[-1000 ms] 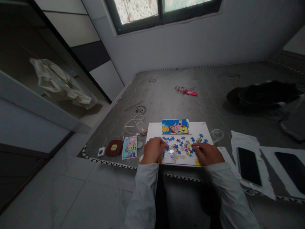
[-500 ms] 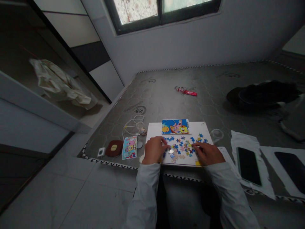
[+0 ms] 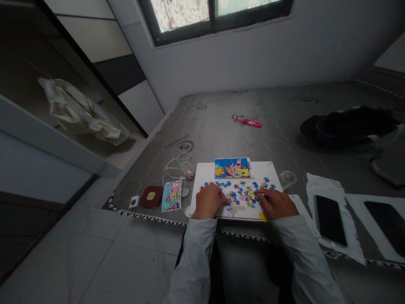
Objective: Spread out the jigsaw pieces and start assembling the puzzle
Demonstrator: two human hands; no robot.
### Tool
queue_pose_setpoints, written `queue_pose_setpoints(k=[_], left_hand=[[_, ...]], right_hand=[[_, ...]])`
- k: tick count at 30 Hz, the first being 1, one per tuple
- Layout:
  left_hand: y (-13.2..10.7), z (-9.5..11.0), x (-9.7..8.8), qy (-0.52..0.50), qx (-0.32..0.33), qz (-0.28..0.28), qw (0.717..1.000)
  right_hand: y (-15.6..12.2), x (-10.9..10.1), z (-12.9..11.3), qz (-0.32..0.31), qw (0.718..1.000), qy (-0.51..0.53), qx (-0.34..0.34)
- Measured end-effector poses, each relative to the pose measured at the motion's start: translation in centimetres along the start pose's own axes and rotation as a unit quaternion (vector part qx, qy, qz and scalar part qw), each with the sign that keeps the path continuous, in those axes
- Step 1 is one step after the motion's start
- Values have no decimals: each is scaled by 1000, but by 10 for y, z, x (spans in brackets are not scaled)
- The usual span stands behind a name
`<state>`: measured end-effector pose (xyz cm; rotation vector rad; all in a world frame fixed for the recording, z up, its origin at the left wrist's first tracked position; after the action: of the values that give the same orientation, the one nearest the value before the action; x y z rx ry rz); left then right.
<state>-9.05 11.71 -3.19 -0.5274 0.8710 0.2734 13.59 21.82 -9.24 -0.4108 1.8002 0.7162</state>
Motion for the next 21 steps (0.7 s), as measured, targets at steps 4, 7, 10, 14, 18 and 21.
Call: queue_pose_setpoints(k=[4,7,10,14,18,21], left_hand=[[0,-4,-5,-63,0,-4,998],[5,-5,-5,-92,-19,45,995],[10,-5,3,-106,-53,79,990],[14,-3,13,-115,-59,92,987],[13,-4,14,-108,-56,109,987],[13,-4,13,-102,-50,125,986]], right_hand=[[1,2,4,-18,1000,-1,-14],[1,2,4,-11,1000,-5,-13],[0,2,0,-2,1000,-8,-7],[-2,0,-4,14,1000,-16,3],[-2,-2,-5,20,1000,-13,4],[-2,-2,-5,21,1000,-14,5]])
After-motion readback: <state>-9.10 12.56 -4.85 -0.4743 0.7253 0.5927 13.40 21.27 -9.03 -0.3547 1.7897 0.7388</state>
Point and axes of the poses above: each hand's wrist, its own y-axis towards the middle knuckle, its own x-axis out of the palm, z = x × y, the point moved 4 cm from there along y, towards the middle knuckle, and after that the axes turned 13 degrees about -y, right-handed, at the moved point
